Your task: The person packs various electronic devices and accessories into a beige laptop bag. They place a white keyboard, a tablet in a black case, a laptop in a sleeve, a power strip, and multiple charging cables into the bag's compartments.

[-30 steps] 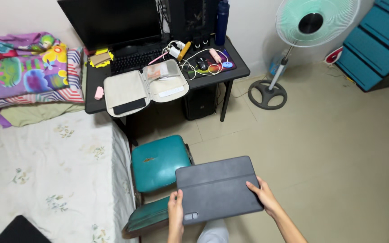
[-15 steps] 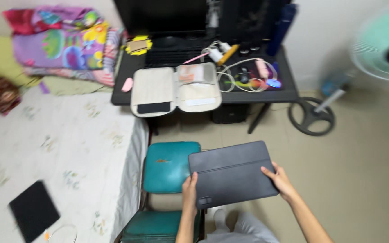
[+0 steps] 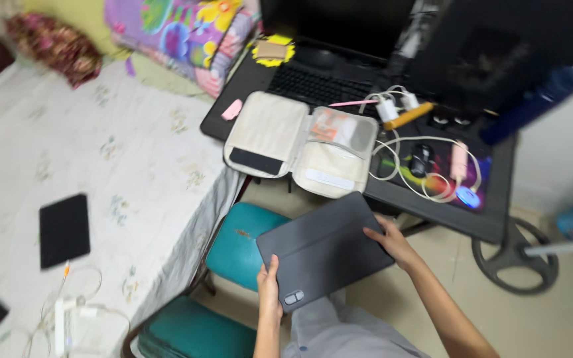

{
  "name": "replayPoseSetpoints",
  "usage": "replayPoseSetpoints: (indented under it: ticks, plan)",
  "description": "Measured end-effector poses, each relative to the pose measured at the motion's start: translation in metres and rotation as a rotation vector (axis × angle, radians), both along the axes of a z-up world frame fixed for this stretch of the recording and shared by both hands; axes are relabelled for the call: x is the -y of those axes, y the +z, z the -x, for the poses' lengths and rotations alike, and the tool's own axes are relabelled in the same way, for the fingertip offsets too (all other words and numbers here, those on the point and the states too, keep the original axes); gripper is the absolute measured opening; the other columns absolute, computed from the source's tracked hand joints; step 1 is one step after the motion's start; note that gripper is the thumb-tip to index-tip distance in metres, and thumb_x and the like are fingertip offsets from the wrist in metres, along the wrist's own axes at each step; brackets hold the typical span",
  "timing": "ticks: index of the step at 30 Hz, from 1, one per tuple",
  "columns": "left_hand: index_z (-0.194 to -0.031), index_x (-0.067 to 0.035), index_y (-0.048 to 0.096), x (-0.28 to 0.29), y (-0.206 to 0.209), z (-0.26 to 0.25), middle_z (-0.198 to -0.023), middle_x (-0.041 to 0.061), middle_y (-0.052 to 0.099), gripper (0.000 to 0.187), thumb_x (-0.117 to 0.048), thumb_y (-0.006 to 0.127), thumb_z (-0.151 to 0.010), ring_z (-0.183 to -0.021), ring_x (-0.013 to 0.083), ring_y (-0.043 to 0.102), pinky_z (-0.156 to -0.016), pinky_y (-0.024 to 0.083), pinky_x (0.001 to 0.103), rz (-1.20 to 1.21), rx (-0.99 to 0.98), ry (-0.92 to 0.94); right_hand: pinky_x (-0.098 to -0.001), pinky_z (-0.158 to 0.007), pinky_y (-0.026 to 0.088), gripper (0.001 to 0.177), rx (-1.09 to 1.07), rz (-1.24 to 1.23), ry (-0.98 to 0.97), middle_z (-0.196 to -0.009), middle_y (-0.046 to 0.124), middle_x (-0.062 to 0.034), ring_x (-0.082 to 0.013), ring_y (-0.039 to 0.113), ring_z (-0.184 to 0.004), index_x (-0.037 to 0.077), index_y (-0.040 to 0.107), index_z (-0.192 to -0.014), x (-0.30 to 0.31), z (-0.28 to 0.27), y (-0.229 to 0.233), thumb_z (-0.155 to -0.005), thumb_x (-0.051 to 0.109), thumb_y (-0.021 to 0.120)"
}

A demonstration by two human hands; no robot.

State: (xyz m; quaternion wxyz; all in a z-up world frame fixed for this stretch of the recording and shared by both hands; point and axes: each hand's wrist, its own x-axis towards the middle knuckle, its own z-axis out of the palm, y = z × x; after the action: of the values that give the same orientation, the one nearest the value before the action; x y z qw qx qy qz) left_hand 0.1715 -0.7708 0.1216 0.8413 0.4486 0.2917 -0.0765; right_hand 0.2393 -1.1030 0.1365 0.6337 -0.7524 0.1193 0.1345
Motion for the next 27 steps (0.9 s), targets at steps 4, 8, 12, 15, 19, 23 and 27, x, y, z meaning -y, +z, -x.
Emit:
replayPoseSetpoints:
  ticks: [4,8,12,15,19,23,27]
  plan:
    - [-0.129,0.006,0.061,0.005,-0.005,-0.005,-0.120,0.019,0.071,0.054,-0.038,0.062,-0.099,-0.104,0.0264,0.069,-0.090,0.054,0.038,0.044,-0.039,0.207,-0.0302,-0.096,0.049,0.050,-0.044,0.040,0.210,-0.121,0.073,-0.0101,-0.0176,0.064,-0.110,0.004,0.063,-0.138,-0.010,-0.069,-0.001,-0.093,0.025,0.069]
    - [-0.137,-0.002,0.053,-0.008,-0.008,-0.022,-0.131,0.014,0.067,0.054,-0.037,0.063,-0.096,-0.114,0.0247,0.067,-0.096,0.054,0.038,0.061,-0.123,0.418,-0.0303,-0.106,0.041,0.059,-0.102,0.079,0.320,-0.133,0.064,-0.0069,-0.0171,0.057,-0.123,0.007,0.052,-0.146,-0.052,-0.139,0.001,-0.094,0.030,0.069]
    - [-0.136,0.000,0.055,-0.032,-0.020,-0.035,-0.129,0.017,0.067,0.056,-0.037,0.063,-0.095,-0.112,0.0274,0.067,-0.095,0.054,0.040,0.101,-0.092,0.545,-0.0336,-0.104,0.042,0.055,-0.064,0.007,0.537,-0.133,0.065,-0.0067,-0.0185,0.057,-0.124,0.007,0.056,-0.144,-0.092,-0.200,-0.006,-0.096,0.033,0.060]
    - [-0.136,0.001,0.055,-0.047,-0.027,-0.047,-0.127,0.017,0.068,0.055,-0.035,0.064,-0.095,-0.110,0.0275,0.067,-0.094,0.055,0.041,0.084,-0.094,0.623,-0.0377,-0.094,0.043,0.050,-0.099,0.068,0.553,-0.129,0.066,-0.0067,-0.0193,0.054,-0.113,0.009,0.058,-0.144,-0.113,-0.236,-0.027,-0.099,0.030,0.056]
    - [-0.136,0.002,0.056,-0.064,-0.035,-0.061,-0.125,0.017,0.068,0.054,-0.034,0.063,-0.097,-0.107,0.0270,0.068,-0.091,0.056,0.041,0.045,-0.090,0.700,-0.0416,-0.096,0.051,0.042,0.210,-0.055,0.630,-0.125,0.070,-0.0108,-0.0250,0.063,-0.109,0.003,0.061,-0.136,-0.151,-0.299,-0.071,-0.097,0.018,0.068]
    - [-0.137,-0.001,0.056,-0.076,-0.043,-0.069,-0.127,0.015,0.068,0.053,-0.035,0.062,-0.096,-0.108,0.0257,0.068,-0.092,0.056,0.040,-0.003,-0.079,0.751,-0.0417,-0.111,0.049,0.045,0.608,0.536,0.647,-0.135,0.064,-0.0128,-0.0316,0.060,-0.129,0.010,0.064,-0.131,-0.176,-0.338,-0.094,-0.087,0.009,0.076]
    - [-0.135,-0.001,0.056,-0.080,-0.042,-0.078,-0.126,0.015,0.068,0.050,-0.034,0.062,-0.097,-0.109,0.0259,0.067,-0.093,0.055,0.040,-0.039,-0.107,0.822,-0.0577,-0.117,0.035,0.066,0.853,0.695,0.750,-0.156,0.041,-0.0205,-0.0418,0.035,-0.146,0.011,0.048,-0.145,-0.215,-0.350,-0.087,-0.085,0.013,0.074]
